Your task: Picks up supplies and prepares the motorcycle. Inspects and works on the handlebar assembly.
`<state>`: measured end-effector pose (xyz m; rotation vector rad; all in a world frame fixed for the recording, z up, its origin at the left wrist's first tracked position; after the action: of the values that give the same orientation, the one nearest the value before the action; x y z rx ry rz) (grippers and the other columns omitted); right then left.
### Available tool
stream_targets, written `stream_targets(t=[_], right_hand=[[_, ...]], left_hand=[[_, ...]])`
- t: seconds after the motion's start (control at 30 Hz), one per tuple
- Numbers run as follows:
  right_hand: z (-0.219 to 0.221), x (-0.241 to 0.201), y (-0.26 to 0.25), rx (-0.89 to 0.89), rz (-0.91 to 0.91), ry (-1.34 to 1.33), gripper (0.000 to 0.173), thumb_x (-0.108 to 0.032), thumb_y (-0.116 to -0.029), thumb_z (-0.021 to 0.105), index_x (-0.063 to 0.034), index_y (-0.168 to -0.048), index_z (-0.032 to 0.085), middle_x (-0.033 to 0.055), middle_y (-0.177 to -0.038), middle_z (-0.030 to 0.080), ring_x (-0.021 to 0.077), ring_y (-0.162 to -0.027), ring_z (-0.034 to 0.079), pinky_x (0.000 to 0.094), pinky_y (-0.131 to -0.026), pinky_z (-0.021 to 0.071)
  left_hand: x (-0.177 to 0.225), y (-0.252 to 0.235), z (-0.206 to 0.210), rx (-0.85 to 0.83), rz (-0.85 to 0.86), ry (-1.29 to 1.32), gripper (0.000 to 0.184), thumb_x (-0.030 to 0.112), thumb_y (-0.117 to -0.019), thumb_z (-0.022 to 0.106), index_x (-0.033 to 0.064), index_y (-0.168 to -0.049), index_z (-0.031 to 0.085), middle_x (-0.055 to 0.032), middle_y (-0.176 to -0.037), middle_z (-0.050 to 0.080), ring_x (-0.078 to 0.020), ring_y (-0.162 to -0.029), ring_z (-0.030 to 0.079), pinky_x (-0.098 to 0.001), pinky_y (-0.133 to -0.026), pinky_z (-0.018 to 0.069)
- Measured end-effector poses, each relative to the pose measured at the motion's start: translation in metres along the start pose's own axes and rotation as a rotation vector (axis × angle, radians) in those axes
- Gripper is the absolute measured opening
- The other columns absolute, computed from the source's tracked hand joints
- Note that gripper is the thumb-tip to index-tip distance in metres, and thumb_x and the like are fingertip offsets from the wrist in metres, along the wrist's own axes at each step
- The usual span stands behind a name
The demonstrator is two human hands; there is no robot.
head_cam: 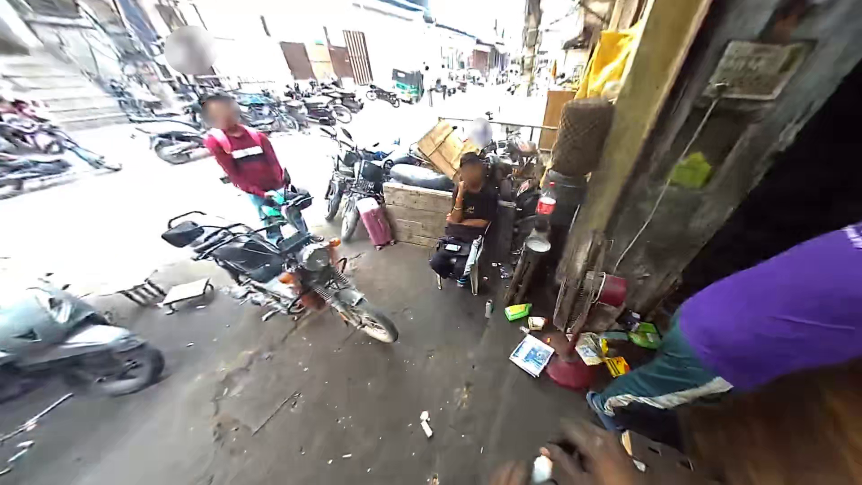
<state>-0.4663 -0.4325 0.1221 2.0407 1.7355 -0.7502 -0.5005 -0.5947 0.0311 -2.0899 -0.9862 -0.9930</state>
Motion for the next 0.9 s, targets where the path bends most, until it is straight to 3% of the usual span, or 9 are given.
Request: stream_targets(t=[0.23, 0.33, 0.4, 0.47, 0.53, 0.6, 0.7, 0.8, 0.9], right_hand=[[0.094, -0.095, -0.098, 0.067, -0.138, -0.042, 0.033, -0.039, -0.0990, 0.062, -0.0095, -0.091, 0.073, 0.0040, -0.078, 0.068, 0.0169, -0.069, 0.067, 0.0392, -0.064, 0.0575], [0.126, -0.123, -0.148, -0.041, -0.090, -0.505, 0.034, -0.035, -0.1056, 0.053, -0.0084, -0.093, 0.071, 0.0003, -0.073, 0.064, 0.0102, -0.060, 0.059, 0.0302, -0.057, 0.0531], [0.140, -0.136, -0.185, -0.129, -0.063, -0.902, 0.049, -0.039, -0.1108, 0.037, -0.0034, -0.098, 0.069, 0.0032, -0.072, 0.064, 0.0089, -0.053, 0.055, 0.0262, -0.051, 0.0499], [0.151, -0.142, -0.227, -0.221, -0.099, -1.045, 0.057, -0.044, -0.1111, 0.031, -0.0022, -0.104, 0.069, 0.0052, -0.073, 0.065, 0.0087, -0.054, 0.055, 0.0243, -0.051, 0.0487], [0.168, -0.146, -0.261, -0.272, -0.267, -0.864, 0.043, -0.037, -0.1098, 0.043, -0.0036, -0.112, 0.069, 0.0067, -0.088, 0.070, 0.0116, -0.066, 0.063, 0.0275, -0.058, 0.0551], [0.194, -0.157, -0.286, -0.328, -0.472, -0.618, 0.039, -0.041, -0.1052, 0.056, -0.0099, -0.123, 0.071, 0.0071, -0.117, 0.070, 0.0123, -0.091, 0.068, 0.0305, -0.073, 0.0596], [0.248, -0.171, -0.327, -0.392, -0.522, -0.448, 0.041, -0.035, -0.1016, 0.065, -0.0204, -0.140, 0.064, 0.0095, -0.141, 0.059, 0.0188, -0.126, 0.060, 0.0380, -0.103, 0.0556], [0.317, -0.163, -0.377, -0.448, -0.342, -0.269, 0.042, -0.031, -0.1028, 0.061, -0.0266, -0.144, 0.060, 0.0077, -0.137, 0.064, 0.0211, -0.124, 0.062, 0.0430, -0.104, 0.0533], [0.403, -0.144, -0.461, -0.563, -0.290, -0.105, 0.042, -0.032, -0.1037, 0.058, -0.0216, -0.144, 0.060, 0.0108, -0.131, 0.066, 0.0260, -0.115, 0.067, 0.0480, -0.101, 0.0548]], left_hand=[[-0.070, -0.012, -0.095, 0.499, -0.051, -0.241, 0.041, 0.034, -0.0948, 0.064, 0.0010, -0.115, 0.076, -0.0106, -0.092, 0.075, -0.0233, -0.080, 0.073, -0.0422, -0.073, 0.0619], [-0.098, -0.026, -0.134, 0.553, -0.083, -0.009, 0.041, 0.035, -0.1007, 0.060, 0.0006, -0.118, 0.073, -0.0034, -0.095, 0.074, -0.0068, -0.081, 0.070, -0.0253, -0.075, 0.0608], [-0.118, -0.038, -0.162, 0.549, -0.109, 0.181, 0.041, 0.032, -0.1025, 0.059, -0.0029, -0.121, 0.070, -0.0040, -0.099, 0.074, -0.0059, -0.085, 0.069, -0.0232, -0.078, 0.0605], [-0.142, -0.056, -0.187, 0.565, -0.100, 0.358, 0.044, 0.034, -0.1047, 0.057, -0.0057, -0.121, 0.067, -0.0075, -0.106, 0.074, -0.0115, -0.091, 0.072, -0.0263, -0.079, 0.0620], [-0.162, -0.075, -0.212, 0.586, -0.079, 0.469, 0.052, 0.043, -0.1057, 0.054, -0.0048, -0.125, 0.064, -0.0078, -0.114, 0.074, -0.0142, -0.100, 0.072, -0.0288, -0.086, 0.0616], [-0.182, -0.095, -0.239, 0.623, -0.078, 0.466, 0.052, 0.041, -0.1061, 0.053, -0.0057, -0.127, 0.062, -0.0060, -0.116, 0.074, -0.0111, -0.106, 0.071, -0.0283, -0.093, 0.0601], [-0.233, -0.134, -0.264, 0.678, -0.165, 0.410, 0.041, 0.015, -0.1032, 0.057, -0.0153, -0.131, 0.054, -0.0130, -0.118, 0.069, -0.0086, -0.106, 0.069, -0.0249, -0.097, 0.0579], [-0.292, -0.166, -0.262, 0.569, -0.409, 0.521, 0.052, 0.003, -0.0971, 0.052, -0.0120, -0.146, 0.042, -0.0197, -0.131, 0.064, -0.0135, -0.111, 0.068, -0.0295, -0.097, 0.0577], [-0.378, -0.197, -0.259, 0.407, -0.595, 0.692, 0.077, -0.001, -0.0941, 0.052, -0.0004, -0.162, 0.016, -0.0216, -0.159, 0.039, -0.0199, -0.118, 0.068, -0.0367, -0.100, 0.0592]])
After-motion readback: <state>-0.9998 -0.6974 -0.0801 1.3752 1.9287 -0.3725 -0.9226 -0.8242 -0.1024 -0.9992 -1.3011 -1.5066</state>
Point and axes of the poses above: each hand's wrist, its own y-axis away from the middle knuckle, its own z-axis out of the palm, x = y × z, the point moved 2 cm from there along -y, towards the middle knuckle
